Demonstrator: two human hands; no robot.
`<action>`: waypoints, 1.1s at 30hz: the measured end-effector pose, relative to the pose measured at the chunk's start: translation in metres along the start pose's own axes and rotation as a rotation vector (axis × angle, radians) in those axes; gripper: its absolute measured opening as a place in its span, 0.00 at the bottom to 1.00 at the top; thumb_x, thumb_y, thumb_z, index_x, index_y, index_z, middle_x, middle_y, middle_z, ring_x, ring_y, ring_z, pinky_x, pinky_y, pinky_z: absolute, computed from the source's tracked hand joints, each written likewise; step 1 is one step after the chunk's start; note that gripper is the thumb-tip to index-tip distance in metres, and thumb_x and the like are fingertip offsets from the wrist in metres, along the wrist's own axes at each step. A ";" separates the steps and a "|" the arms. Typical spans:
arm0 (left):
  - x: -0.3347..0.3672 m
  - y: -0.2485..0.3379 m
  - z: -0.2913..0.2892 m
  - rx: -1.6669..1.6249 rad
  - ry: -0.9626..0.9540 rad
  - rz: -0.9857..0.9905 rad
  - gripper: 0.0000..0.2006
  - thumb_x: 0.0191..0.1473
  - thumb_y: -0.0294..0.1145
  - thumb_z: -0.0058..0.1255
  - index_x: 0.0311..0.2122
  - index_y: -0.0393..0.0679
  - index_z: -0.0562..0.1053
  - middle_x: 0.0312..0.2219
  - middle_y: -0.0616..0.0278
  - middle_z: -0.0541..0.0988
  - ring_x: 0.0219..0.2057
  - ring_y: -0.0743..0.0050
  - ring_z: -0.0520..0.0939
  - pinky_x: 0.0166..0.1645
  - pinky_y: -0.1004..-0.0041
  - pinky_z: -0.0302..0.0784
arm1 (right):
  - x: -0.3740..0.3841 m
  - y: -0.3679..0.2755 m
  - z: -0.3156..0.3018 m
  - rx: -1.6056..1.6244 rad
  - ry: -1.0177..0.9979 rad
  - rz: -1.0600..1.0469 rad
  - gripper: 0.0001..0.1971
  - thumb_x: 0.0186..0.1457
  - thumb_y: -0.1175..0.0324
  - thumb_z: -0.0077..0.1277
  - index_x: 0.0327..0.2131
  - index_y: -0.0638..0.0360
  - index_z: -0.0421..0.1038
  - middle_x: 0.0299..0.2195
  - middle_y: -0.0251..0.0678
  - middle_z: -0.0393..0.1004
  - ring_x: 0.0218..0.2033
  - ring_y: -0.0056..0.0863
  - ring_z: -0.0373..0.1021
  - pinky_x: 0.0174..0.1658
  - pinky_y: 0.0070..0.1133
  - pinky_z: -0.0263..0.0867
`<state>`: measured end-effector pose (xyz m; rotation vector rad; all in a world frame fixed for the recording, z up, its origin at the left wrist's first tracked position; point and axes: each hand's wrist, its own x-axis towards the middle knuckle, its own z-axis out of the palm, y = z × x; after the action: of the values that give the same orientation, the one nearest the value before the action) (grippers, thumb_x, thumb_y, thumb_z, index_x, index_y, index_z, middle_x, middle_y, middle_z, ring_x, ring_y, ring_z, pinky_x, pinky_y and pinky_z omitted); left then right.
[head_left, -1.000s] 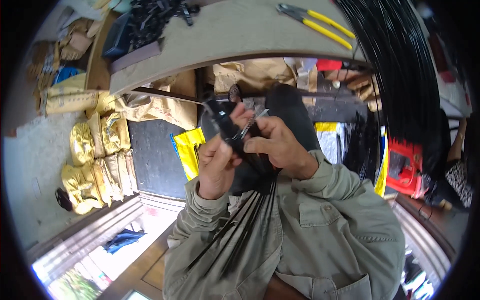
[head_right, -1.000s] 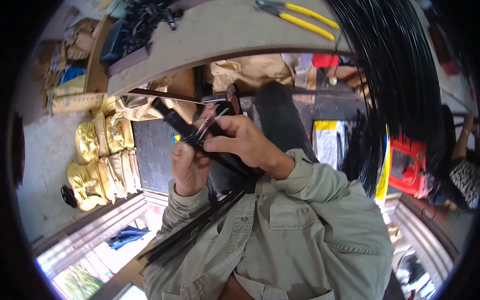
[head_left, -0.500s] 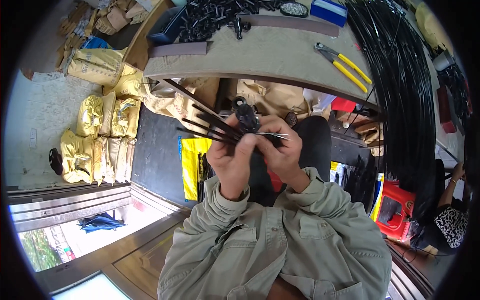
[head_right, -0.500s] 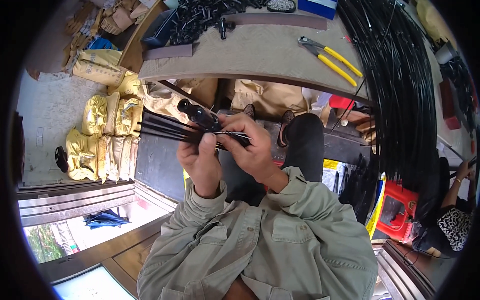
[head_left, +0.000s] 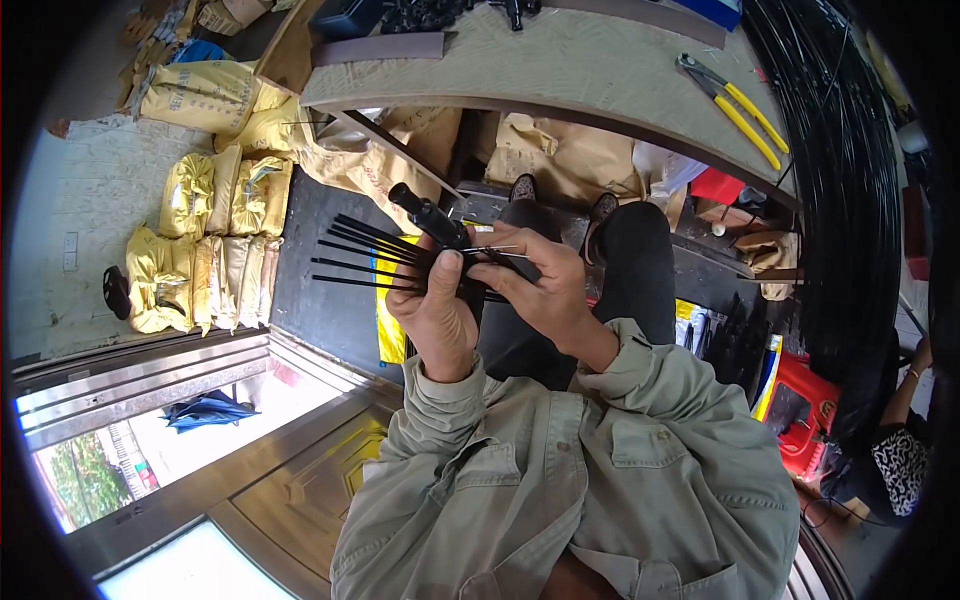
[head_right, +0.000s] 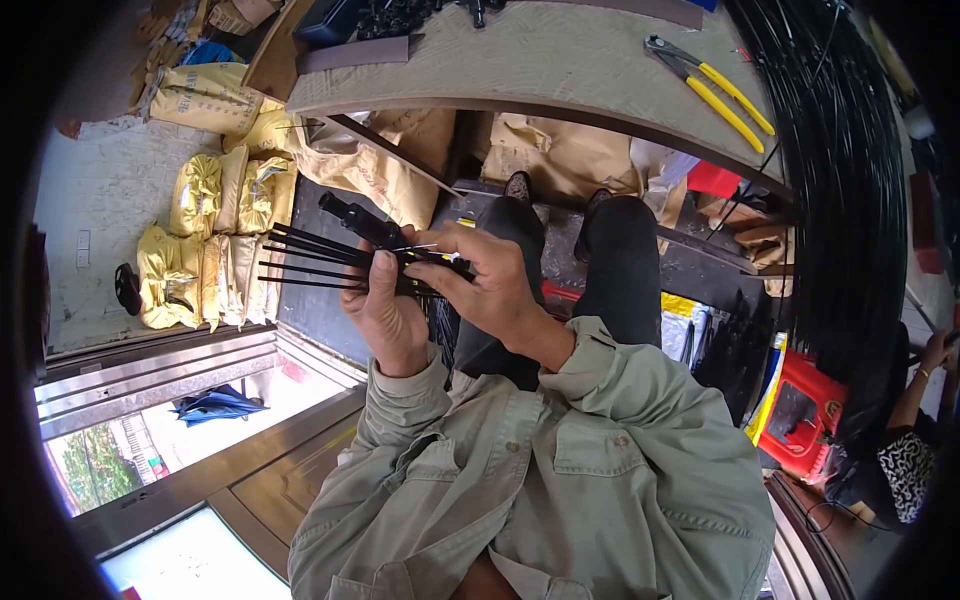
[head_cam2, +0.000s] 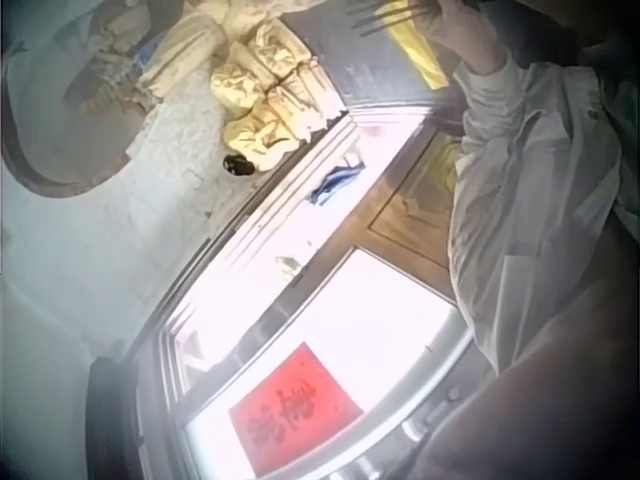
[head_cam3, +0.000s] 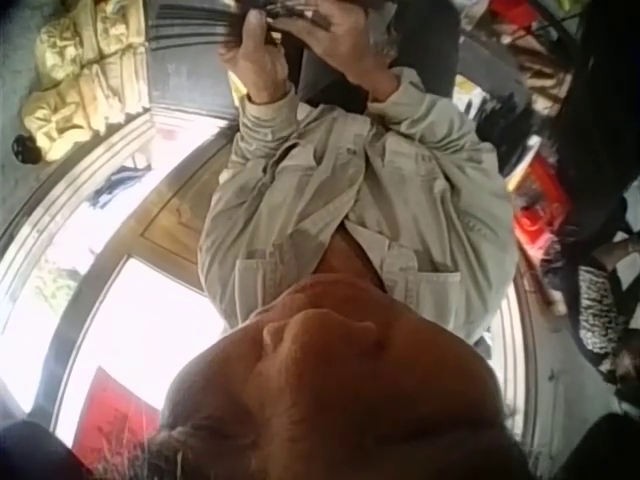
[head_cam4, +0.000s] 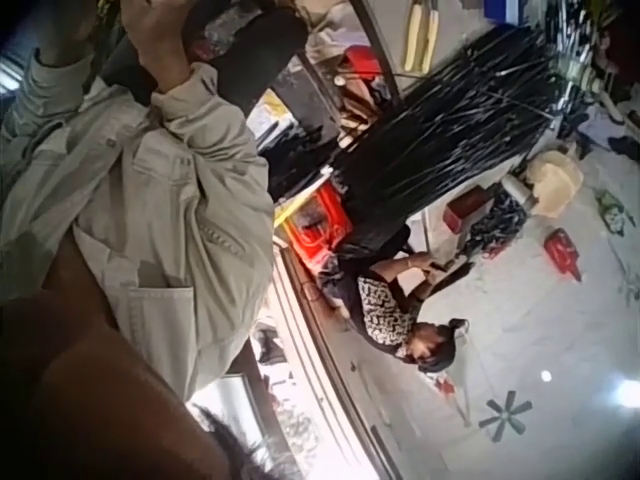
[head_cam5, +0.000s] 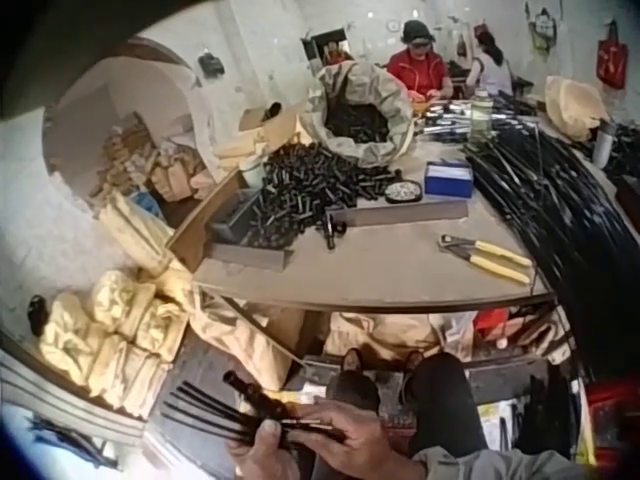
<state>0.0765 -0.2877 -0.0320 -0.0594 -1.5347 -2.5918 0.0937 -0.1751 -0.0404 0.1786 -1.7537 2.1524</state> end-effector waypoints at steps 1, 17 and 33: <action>-0.001 -0.001 -0.001 -0.001 0.001 -0.005 0.15 0.49 0.24 0.51 0.43 0.33 0.68 0.34 0.53 0.76 0.36 0.68 0.77 0.44 0.72 0.71 | 0.002 0.000 0.001 -0.132 0.032 -0.089 0.08 0.42 0.77 0.57 0.28 0.67 0.70 0.30 0.36 0.72 0.33 0.17 0.67 0.36 0.16 0.63; -0.014 -0.011 0.014 0.141 -0.075 0.155 0.17 0.53 0.26 0.44 0.48 0.30 0.63 0.42 0.54 0.71 0.41 0.72 0.72 0.46 0.74 0.67 | 0.006 0.008 -0.001 0.186 0.017 0.207 0.12 0.41 0.74 0.59 0.29 0.63 0.65 0.25 0.25 0.66 0.25 0.09 0.60 0.26 0.10 0.57; -0.005 -0.006 0.001 -0.120 -0.110 -0.077 0.15 0.49 0.29 0.52 0.42 0.35 0.68 0.33 0.53 0.75 0.34 0.69 0.75 0.42 0.72 0.71 | -0.004 0.011 -0.007 0.108 -0.011 0.106 0.12 0.38 0.72 0.62 0.25 0.65 0.68 0.23 0.29 0.67 0.25 0.12 0.63 0.28 0.12 0.60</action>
<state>0.0809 -0.2833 -0.0377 -0.1605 -1.4405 -2.7825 0.0946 -0.1710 -0.0536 0.1272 -1.6885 2.3280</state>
